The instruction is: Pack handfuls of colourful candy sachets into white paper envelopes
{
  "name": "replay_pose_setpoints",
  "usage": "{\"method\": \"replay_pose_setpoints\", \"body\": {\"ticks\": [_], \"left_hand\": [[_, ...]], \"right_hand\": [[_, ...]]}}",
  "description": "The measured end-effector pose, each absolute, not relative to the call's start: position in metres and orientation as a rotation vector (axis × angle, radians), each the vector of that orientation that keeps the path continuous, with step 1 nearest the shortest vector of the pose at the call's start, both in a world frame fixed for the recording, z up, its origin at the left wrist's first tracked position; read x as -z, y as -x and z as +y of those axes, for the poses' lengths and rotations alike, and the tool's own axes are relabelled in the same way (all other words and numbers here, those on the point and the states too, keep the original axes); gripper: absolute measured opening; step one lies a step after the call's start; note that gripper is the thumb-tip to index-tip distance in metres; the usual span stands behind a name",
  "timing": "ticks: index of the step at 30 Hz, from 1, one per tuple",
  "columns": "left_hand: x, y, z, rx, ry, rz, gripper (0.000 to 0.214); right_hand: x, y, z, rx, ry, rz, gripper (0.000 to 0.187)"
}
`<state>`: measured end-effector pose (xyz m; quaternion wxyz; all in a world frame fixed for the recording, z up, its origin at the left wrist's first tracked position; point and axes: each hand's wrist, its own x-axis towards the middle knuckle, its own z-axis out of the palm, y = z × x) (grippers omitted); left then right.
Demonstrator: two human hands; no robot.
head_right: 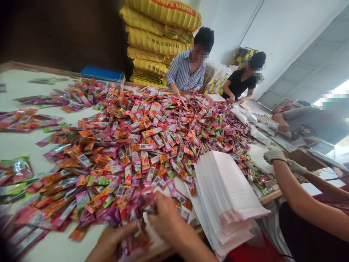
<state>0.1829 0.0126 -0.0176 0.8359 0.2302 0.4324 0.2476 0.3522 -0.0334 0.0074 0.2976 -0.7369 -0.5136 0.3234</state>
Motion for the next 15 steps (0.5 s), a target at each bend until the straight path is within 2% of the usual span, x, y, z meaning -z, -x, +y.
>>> {"method": "replay_pose_setpoints", "body": {"ticks": [3, 8, 12, 15], "left_hand": [[0.019, -0.193, 0.010, -0.549, -0.434, 0.945, 0.063], [0.018, -0.188, 0.030, -0.654, -0.348, 1.027, 0.057], [0.024, -0.184, 0.046, -0.742, -0.401, 1.087, 0.051], [0.034, -0.183, 0.050, -0.720, -0.400, 1.087, 0.041]], "right_hand": [[0.004, -0.307, -0.026, -0.876, 1.983, -1.384, 0.042], [0.005, -0.306, -0.010, -1.148, 1.705, -1.514, 0.067], [0.015, -0.306, 0.000, -1.208, 1.503, -1.239, 0.049], [0.025, -0.299, 0.003, -0.911, 1.520, -1.101, 0.019]]}}
